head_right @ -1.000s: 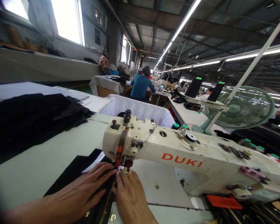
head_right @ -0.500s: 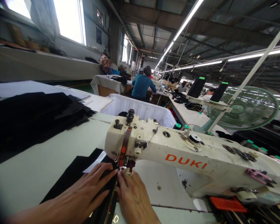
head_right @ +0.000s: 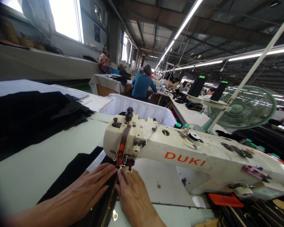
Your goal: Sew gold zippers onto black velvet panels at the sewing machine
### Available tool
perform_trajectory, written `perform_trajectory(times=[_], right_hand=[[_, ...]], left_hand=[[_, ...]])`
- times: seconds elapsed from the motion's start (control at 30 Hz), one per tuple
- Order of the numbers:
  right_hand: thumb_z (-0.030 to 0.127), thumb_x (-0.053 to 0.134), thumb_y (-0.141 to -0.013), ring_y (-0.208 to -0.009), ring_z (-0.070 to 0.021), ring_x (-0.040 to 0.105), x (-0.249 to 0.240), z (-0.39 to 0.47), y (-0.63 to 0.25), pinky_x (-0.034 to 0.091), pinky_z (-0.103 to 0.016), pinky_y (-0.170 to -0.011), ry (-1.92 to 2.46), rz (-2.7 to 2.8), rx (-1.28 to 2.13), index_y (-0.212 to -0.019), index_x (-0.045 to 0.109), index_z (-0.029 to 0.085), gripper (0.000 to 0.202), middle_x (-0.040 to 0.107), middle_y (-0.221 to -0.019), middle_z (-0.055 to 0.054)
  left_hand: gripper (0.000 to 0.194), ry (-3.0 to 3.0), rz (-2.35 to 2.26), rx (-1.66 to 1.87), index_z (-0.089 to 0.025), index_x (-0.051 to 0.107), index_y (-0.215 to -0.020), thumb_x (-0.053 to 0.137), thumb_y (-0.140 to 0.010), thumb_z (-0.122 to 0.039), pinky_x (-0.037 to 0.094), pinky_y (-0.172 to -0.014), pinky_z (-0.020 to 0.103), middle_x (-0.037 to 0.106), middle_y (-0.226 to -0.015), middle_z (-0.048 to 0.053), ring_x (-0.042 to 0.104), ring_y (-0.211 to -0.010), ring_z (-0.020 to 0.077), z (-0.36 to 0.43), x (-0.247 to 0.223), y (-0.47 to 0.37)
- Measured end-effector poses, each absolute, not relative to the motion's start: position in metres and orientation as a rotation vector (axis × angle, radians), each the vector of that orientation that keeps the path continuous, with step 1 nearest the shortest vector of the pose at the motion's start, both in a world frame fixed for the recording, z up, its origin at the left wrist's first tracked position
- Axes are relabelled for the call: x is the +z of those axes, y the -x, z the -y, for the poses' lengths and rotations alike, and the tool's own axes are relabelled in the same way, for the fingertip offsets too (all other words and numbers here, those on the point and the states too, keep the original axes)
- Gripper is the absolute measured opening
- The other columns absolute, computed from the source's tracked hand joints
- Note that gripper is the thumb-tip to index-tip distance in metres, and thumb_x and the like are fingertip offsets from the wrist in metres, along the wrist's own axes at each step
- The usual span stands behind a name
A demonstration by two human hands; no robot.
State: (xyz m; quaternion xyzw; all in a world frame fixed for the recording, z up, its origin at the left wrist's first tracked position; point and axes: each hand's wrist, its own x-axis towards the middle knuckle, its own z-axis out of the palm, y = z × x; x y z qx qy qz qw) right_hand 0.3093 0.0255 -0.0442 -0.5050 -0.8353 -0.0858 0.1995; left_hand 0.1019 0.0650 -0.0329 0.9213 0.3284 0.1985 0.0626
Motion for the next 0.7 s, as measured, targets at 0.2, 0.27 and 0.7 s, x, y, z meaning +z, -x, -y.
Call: perform_trajectory(times=[0.2, 0.27, 0.7], right_hand=[[0.018, 0.06, -0.094, -0.121, -0.0274, 0.059, -0.031, -0.025, -0.316, 0.054, -0.041, -0.102, 1.374, 2.42, -0.201, -0.137, 0.054, 0.015, 0.044, 0.059, -0.137, -0.01], [0.019, 0.058, -0.095, -0.121, -0.0276, 0.059, -0.03, -0.025, -0.318, 0.054, -0.041, -0.102, 1.37, 2.452, -0.192, -0.138, 0.053, 0.016, 0.044, 0.058, -0.138, -0.01], [0.014, 0.05, -0.098, -0.128, -0.0234, 0.055, -0.037, -0.031, -0.329, 0.048, -0.037, -0.108, 1.329, 2.498, -0.173, -0.145, 0.046, 0.018, 0.047, 0.054, -0.143, -0.009]], left_hand=[[0.047, -2.803, -1.009, 0.565, -0.02, 0.047, -0.145, 0.042, -0.098, -0.023, 0.049, -0.104, 0.052, 0.052, -0.146, 0.011, 0.05, -0.132, 0.0328, -0.061, -0.042, -0.099], [0.048, -2.822, -1.011, 0.567, -0.019, 0.046, -0.146, 0.043, -0.099, -0.023, 0.047, -0.105, 0.052, 0.051, -0.147, 0.011, 0.048, -0.133, 0.0326, -0.06, -0.044, -0.099], [0.049, -2.955, -0.916, 0.65, -0.017, 0.041, -0.148, 0.044, -0.099, -0.02, 0.038, -0.112, 0.055, 0.049, -0.148, 0.011, 0.042, -0.138, 0.0328, -0.058, -0.038, -0.096]])
